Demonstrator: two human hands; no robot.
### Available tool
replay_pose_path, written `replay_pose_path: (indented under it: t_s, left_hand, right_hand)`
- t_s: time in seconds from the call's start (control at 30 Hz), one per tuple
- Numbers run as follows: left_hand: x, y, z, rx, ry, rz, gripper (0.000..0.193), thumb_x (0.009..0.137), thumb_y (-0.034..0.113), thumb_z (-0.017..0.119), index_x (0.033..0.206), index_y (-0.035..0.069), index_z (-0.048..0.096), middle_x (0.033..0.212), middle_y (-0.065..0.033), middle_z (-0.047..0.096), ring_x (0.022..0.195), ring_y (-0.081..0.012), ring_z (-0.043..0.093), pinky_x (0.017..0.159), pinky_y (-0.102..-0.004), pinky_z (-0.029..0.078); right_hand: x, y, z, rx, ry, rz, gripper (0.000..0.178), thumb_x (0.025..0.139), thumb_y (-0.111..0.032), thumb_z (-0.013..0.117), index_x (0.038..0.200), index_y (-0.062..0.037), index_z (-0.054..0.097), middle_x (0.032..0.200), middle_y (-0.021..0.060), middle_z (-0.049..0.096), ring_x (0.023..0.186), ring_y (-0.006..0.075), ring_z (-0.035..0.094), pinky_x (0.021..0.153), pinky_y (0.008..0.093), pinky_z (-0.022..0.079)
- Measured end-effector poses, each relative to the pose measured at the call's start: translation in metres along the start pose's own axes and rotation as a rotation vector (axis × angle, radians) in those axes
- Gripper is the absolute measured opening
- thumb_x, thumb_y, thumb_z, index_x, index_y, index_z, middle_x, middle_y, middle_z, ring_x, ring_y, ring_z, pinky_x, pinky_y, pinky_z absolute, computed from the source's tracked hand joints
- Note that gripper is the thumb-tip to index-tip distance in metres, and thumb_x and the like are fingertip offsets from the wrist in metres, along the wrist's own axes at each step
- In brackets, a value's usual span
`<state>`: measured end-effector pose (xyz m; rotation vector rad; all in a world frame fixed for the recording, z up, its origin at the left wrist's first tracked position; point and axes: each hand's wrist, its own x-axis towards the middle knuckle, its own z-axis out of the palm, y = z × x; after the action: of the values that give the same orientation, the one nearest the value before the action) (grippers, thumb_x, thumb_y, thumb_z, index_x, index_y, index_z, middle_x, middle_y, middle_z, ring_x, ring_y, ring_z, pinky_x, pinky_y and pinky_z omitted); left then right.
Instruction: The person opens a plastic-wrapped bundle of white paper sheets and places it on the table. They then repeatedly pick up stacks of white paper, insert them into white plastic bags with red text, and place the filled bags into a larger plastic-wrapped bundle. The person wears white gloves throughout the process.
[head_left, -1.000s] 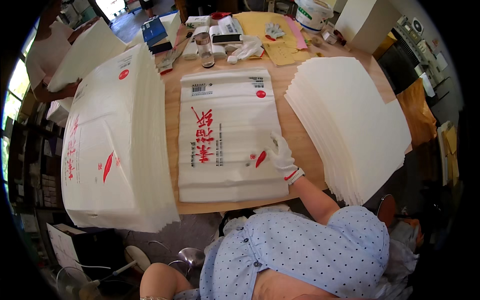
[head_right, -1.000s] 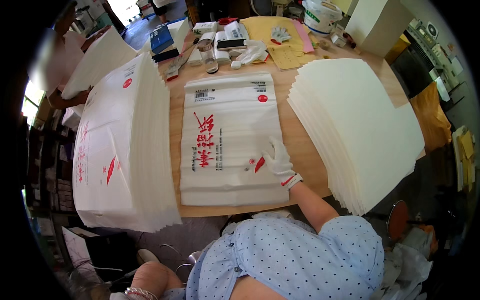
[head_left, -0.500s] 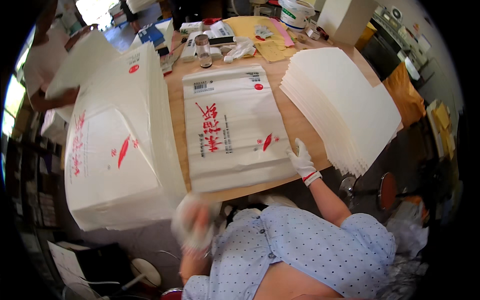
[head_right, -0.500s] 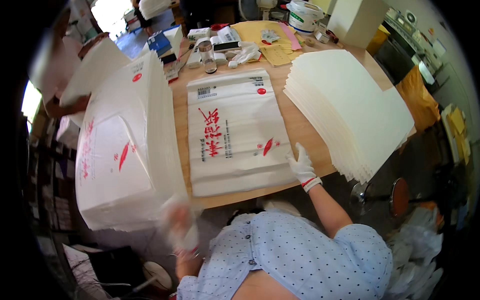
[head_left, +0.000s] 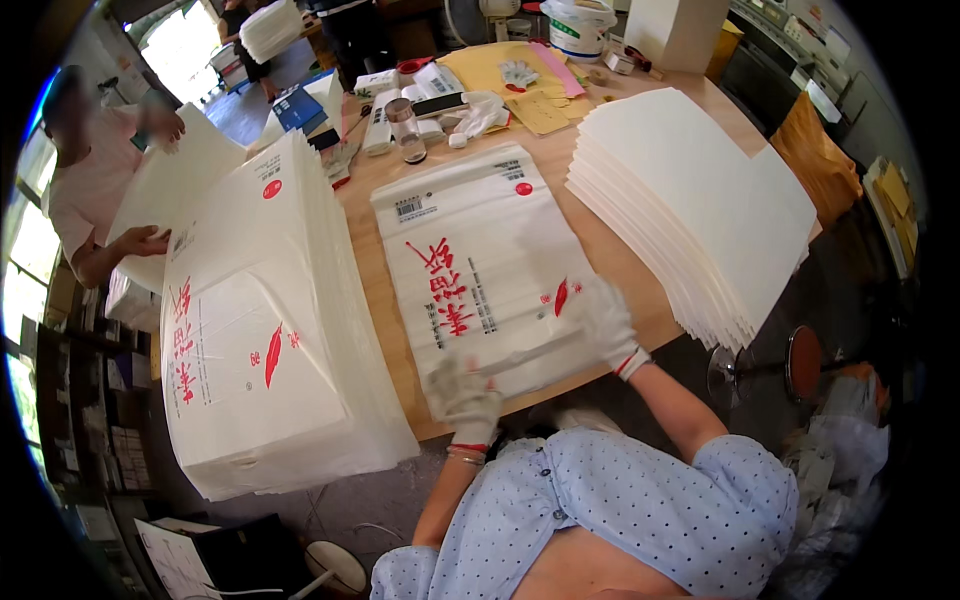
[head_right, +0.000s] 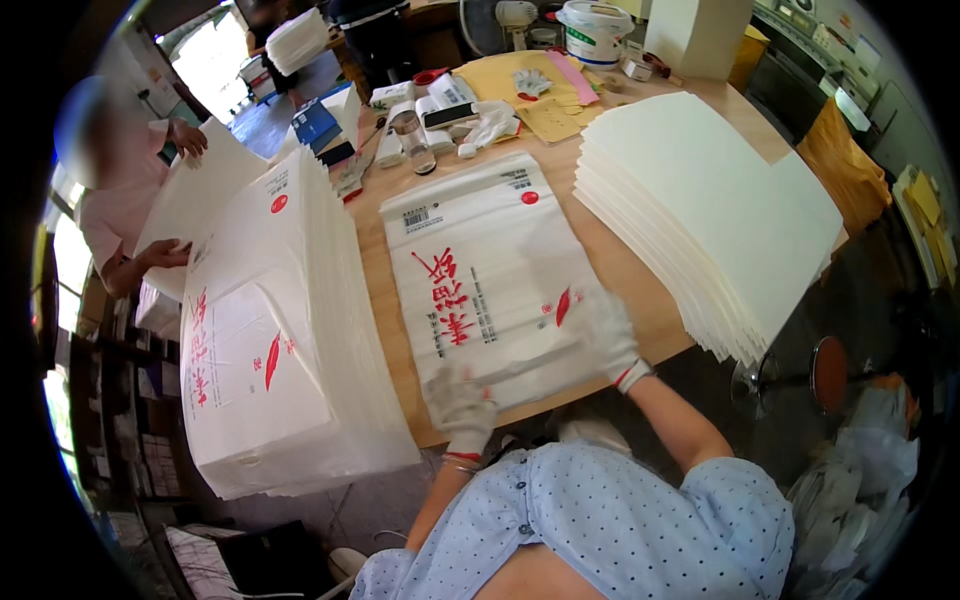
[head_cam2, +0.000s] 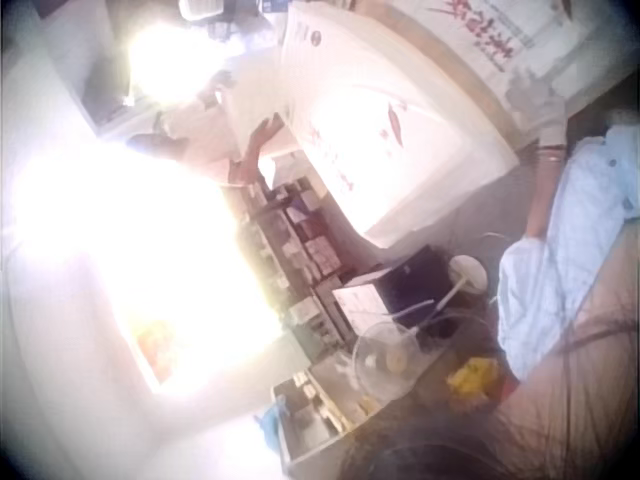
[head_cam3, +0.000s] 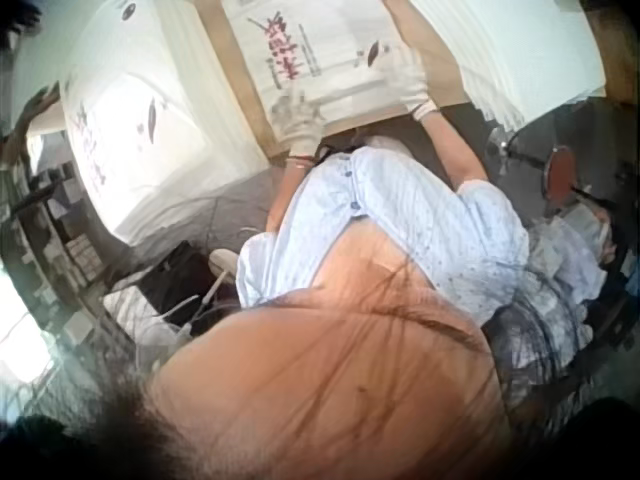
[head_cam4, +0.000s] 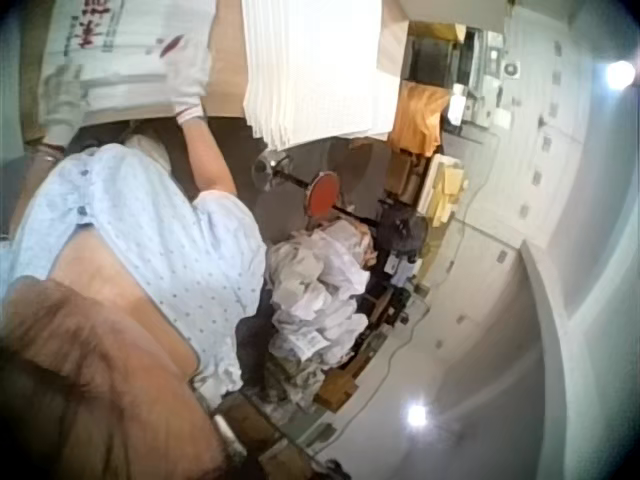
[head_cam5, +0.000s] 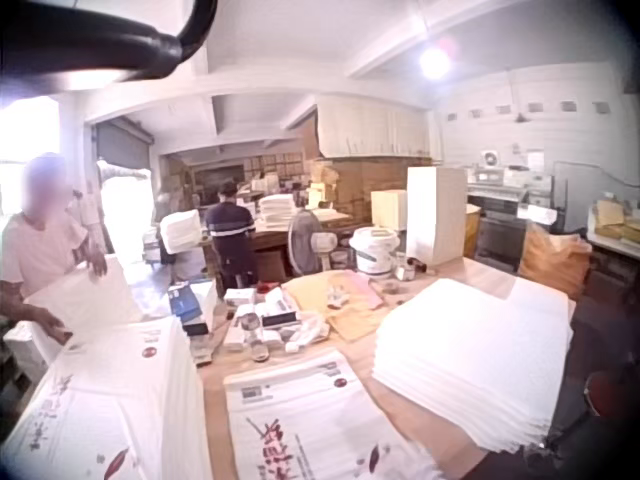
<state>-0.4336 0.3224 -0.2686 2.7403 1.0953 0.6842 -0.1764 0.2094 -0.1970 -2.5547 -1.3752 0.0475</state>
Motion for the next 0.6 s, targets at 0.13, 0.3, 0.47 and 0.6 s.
replay_pose_path:
  t_s: [0.13,0.3,0.47,0.6]
  left_hand:
    - [0.023,0.026,0.008,-0.080,-0.252,0.326,0.048,0.082,0.038,0.057,0.125,0.017,0.054,0.132,-0.0088,0.049,0.127,-0.0391,0.034,0.105,-0.0609,0.018]
    - [0.035,0.037,0.005,0.041,-0.462,0.264,0.053,0.081,0.043,0.055,0.129,0.020,0.051,0.141,-0.0106,0.039,0.132,-0.0349,0.029,0.106,-0.0597,0.014]
    - [0.038,0.038,-0.007,0.049,-0.574,0.300,0.047,0.088,0.043,0.047,0.131,0.025,0.048,0.143,-0.0106,0.037,0.132,-0.0378,0.029,0.103,-0.0633,0.018]
    - [0.024,0.028,0.015,0.009,-0.395,0.350,0.042,0.083,0.040,0.056,0.121,0.024,0.055,0.135,-0.0105,0.044,0.122,-0.0363,0.040,0.097,-0.0602,0.028]
  right_hand:
    - [-0.022,-0.030,0.026,0.071,-0.069,-0.675,0.047,0.086,-0.030,0.055,0.126,-0.0065,0.050,0.132,0.0159,0.046,0.123,0.0344,0.042,0.101,0.0476,0.031]
    - [0.019,-0.026,0.033,0.235,-0.119,-0.778,0.043,0.086,-0.034,0.054,0.121,-0.0098,0.052,0.131,0.0144,0.047,0.122,0.0341,0.042,0.101,0.0503,0.030]
    - [0.160,-0.061,0.066,0.131,-0.141,-0.995,0.046,0.090,-0.044,0.044,0.124,-0.0139,0.050,0.138,0.0105,0.041,0.130,0.0312,0.034,0.107,0.0506,0.023]
    - [0.322,-0.074,0.066,0.012,-0.190,-0.504,0.052,0.089,-0.045,0.044,0.132,-0.0160,0.045,0.140,0.0083,0.039,0.134,0.0288,0.029,0.109,0.0496,0.019]
